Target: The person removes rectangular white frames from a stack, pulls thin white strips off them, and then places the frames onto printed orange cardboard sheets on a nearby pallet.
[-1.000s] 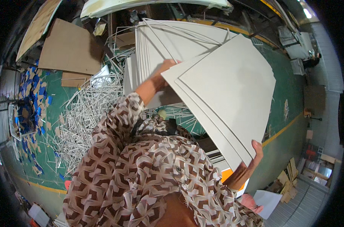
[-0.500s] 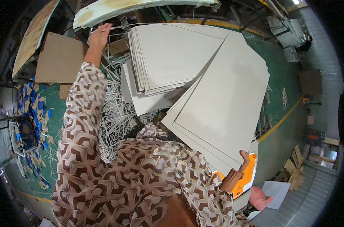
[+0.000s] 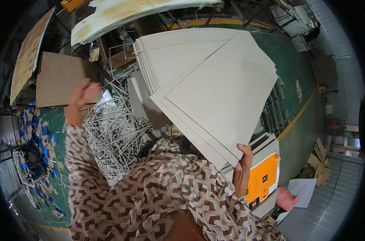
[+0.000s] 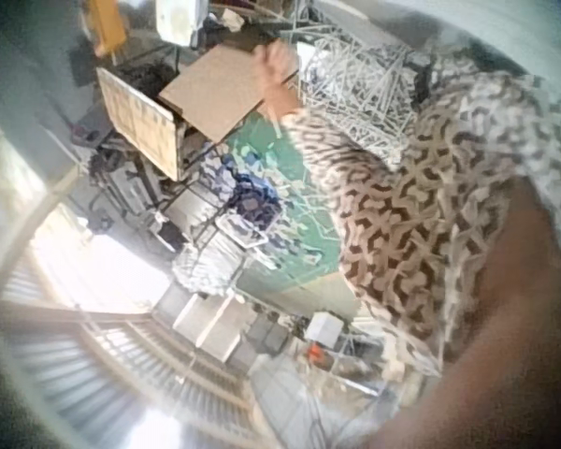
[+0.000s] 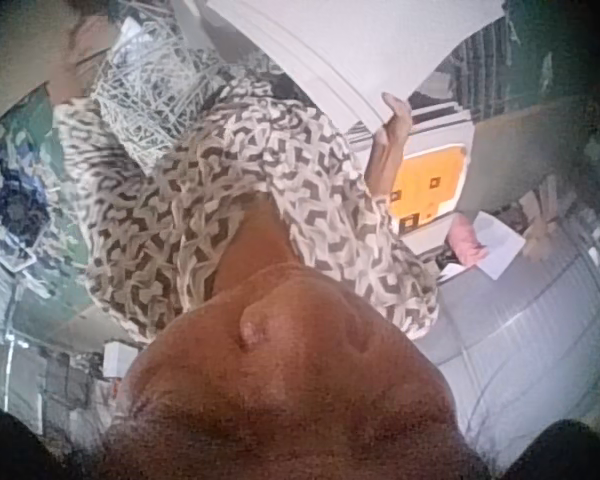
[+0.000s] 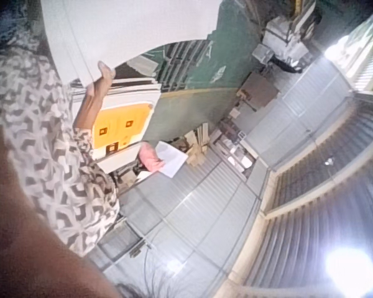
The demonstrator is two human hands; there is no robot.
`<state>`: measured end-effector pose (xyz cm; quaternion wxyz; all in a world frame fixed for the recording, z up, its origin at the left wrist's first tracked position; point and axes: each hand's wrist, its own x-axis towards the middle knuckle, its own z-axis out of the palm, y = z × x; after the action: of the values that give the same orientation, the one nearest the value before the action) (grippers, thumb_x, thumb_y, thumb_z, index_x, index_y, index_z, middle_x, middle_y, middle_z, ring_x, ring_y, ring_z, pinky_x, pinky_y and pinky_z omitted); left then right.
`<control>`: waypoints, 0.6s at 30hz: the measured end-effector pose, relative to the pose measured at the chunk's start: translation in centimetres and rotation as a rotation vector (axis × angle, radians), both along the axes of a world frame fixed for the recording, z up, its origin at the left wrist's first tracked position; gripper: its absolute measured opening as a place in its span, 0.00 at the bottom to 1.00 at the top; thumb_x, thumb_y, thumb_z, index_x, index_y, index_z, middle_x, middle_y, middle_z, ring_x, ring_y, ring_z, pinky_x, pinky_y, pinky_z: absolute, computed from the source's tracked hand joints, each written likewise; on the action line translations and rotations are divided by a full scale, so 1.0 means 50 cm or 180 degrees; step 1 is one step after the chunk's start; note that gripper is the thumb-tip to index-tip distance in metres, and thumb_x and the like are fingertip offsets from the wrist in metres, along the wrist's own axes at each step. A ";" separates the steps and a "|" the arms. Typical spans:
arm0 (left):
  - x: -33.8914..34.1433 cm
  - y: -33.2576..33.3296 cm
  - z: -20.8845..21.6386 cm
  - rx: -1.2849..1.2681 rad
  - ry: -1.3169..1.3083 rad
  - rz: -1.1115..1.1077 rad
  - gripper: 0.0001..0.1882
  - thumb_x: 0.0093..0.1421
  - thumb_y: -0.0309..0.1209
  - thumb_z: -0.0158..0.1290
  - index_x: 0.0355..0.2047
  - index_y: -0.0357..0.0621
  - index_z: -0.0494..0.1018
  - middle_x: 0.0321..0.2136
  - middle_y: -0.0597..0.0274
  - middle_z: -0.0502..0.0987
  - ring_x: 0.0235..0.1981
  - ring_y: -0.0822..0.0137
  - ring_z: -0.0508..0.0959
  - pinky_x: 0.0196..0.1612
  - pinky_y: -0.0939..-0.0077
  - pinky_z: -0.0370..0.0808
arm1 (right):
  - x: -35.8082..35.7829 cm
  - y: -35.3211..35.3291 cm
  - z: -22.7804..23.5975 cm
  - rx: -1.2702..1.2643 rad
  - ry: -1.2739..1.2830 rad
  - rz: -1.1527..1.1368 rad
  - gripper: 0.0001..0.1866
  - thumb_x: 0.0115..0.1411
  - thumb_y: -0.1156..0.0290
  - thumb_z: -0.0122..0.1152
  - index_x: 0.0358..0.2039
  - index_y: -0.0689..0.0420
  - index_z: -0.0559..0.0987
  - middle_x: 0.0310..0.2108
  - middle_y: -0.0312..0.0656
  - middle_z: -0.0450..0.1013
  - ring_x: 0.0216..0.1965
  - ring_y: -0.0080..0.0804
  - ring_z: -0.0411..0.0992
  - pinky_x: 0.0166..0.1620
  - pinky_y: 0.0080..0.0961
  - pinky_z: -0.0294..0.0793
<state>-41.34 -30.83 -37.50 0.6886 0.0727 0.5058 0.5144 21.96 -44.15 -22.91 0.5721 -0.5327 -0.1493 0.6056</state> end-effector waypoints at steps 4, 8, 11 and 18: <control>0.294 -0.016 0.119 0.0918 -0.0578 -0.1777 0.33 0.64 0.51 0.35 0.54 0.31 0.59 0.51 0.44 0.67 0.51 0.55 0.70 0.51 0.63 0.71 | -0.108 -0.006 -0.012 -0.0189 0.0029 0.0344 0.21 0.44 0.78 0.60 0.40 0.70 0.72 0.35 0.49 0.73 0.35 0.38 0.75 0.40 0.30 0.77; 0.513 -0.093 0.152 0.1224 -0.1468 -0.1026 0.38 0.62 0.53 0.39 0.60 0.32 0.49 0.59 0.45 0.55 0.58 0.53 0.62 0.58 0.60 0.62 | -0.183 -0.001 -0.020 -0.0413 -0.0136 0.0743 0.25 0.45 0.74 0.63 0.44 0.71 0.70 0.40 0.50 0.72 0.41 0.40 0.73 0.47 0.34 0.73; 0.604 -0.133 0.163 0.0807 -0.1542 0.0161 0.26 0.62 0.34 0.46 0.56 0.32 0.56 0.52 0.48 0.65 0.52 0.55 0.68 0.55 0.60 0.65 | -0.246 0.033 -0.030 -0.0578 0.0265 0.0905 0.23 0.49 0.76 0.62 0.46 0.70 0.68 0.42 0.49 0.71 0.43 0.38 0.72 0.50 0.34 0.71; 0.567 -0.053 0.176 0.0400 -0.0320 -0.0123 0.22 0.52 0.17 0.51 0.49 0.27 0.63 0.42 0.47 0.72 0.41 0.55 0.75 0.45 0.63 0.74 | -0.261 0.093 -0.051 -0.0709 0.0671 0.1906 0.26 0.56 0.73 0.58 0.53 0.65 0.61 0.48 0.46 0.66 0.48 0.33 0.68 0.52 0.30 0.69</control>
<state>-13.00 -33.46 -28.68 0.7171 0.0996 0.4358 0.5348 8.89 -39.51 -25.47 0.3194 -0.4588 -0.1721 0.8111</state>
